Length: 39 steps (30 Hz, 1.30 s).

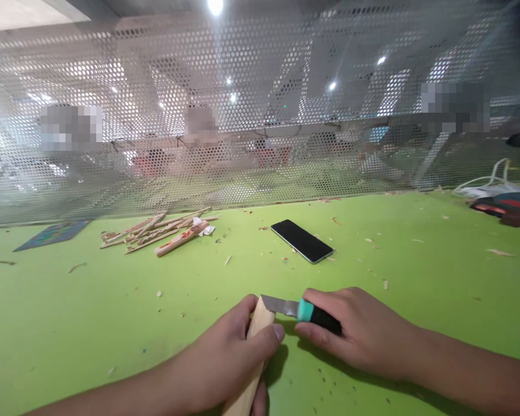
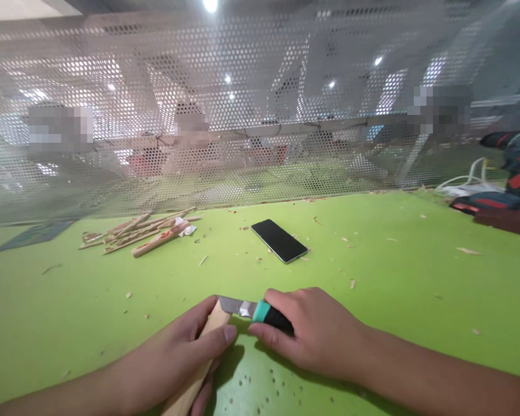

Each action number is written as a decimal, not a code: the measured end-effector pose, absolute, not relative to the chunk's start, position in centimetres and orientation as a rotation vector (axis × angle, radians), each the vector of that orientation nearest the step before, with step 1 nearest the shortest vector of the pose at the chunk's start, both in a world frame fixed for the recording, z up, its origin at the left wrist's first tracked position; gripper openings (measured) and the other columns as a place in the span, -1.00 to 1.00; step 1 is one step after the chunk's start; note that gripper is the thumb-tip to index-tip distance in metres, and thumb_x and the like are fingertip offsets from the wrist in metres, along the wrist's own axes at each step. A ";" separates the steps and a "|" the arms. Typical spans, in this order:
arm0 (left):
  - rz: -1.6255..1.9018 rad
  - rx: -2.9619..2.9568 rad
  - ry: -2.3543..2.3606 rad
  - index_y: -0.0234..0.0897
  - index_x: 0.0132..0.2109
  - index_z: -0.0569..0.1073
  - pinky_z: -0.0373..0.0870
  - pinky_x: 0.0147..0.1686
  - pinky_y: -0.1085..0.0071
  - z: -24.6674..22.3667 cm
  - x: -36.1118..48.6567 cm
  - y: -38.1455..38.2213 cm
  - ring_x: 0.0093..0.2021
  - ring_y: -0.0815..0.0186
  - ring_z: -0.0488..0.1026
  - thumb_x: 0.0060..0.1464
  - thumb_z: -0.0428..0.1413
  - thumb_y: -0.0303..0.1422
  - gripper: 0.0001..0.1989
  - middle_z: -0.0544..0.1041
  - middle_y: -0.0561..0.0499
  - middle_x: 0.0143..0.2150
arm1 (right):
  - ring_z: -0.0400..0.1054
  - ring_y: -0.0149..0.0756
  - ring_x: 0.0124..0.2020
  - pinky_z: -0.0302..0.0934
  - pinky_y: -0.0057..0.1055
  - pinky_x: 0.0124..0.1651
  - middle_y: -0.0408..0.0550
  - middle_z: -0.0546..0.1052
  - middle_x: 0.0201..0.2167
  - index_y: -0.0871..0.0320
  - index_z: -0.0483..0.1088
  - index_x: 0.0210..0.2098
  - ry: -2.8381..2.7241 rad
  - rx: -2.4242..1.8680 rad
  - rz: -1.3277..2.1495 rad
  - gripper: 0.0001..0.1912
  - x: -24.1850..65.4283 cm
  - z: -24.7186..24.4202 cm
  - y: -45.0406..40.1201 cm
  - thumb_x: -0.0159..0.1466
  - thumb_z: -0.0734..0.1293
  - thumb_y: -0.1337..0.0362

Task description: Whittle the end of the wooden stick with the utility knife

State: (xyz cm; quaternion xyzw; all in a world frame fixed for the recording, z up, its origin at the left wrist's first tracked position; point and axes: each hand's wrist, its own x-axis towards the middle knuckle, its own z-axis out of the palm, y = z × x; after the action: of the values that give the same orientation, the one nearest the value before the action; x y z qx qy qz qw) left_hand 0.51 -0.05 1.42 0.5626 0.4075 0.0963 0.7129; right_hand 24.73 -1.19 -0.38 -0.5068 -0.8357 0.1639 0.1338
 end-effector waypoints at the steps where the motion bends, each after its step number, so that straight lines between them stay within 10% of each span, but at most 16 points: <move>1: 0.209 1.251 0.894 -0.18 0.04 0.18 0.19 -0.72 0.57 1.4 0.5 0.0 -0.76 0.38 0.27 0.40 -0.04 -0.17 -0.78 0.31 0.25 -0.66 | 0.24 -0.30 -0.56 -0.14 -0.41 -0.47 -0.12 0.48 -0.51 0.10 0.30 -0.35 -2.429 -1.464 0.477 -0.45 24.7 -0.4 -1.2 0.44 0.16 -0.25; 26: 0.240 1.206 0.803 -0.19 -0.14 0.26 0.18 -0.72 0.59 0.3 0.0 0.7 -0.74 0.45 0.29 0.22 0.20 0.04 -0.57 0.32 0.26 -0.59 | 0.16 -0.35 -0.57 -0.19 -0.40 -0.47 -0.18 0.40 -0.53 0.10 0.29 -0.34 -2.527 -1.334 0.489 -0.48 24.7 -0.2 -1.1 0.43 0.19 -0.22; 39: 0.165 1.236 0.816 -0.23 -0.62 0.23 0.13 -0.78 0.56 1.1 0.1 0.9 -0.83 0.44 0.19 0.19 0.12 0.10 -0.38 0.22 0.12 -0.78 | 0.17 -0.35 -0.58 -0.17 -0.40 -0.48 -0.16 0.41 -0.54 0.11 0.30 -0.36 -2.489 -1.336 0.471 -0.45 24.3 -0.3 -1.4 0.43 0.17 -0.24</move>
State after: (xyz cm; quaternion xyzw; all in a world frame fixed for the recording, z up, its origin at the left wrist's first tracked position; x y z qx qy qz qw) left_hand 0.08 0.92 1.06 0.5622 0.3714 0.0749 0.7351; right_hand 24.34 -1.43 -0.26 -0.4621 -0.8607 0.1628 0.1386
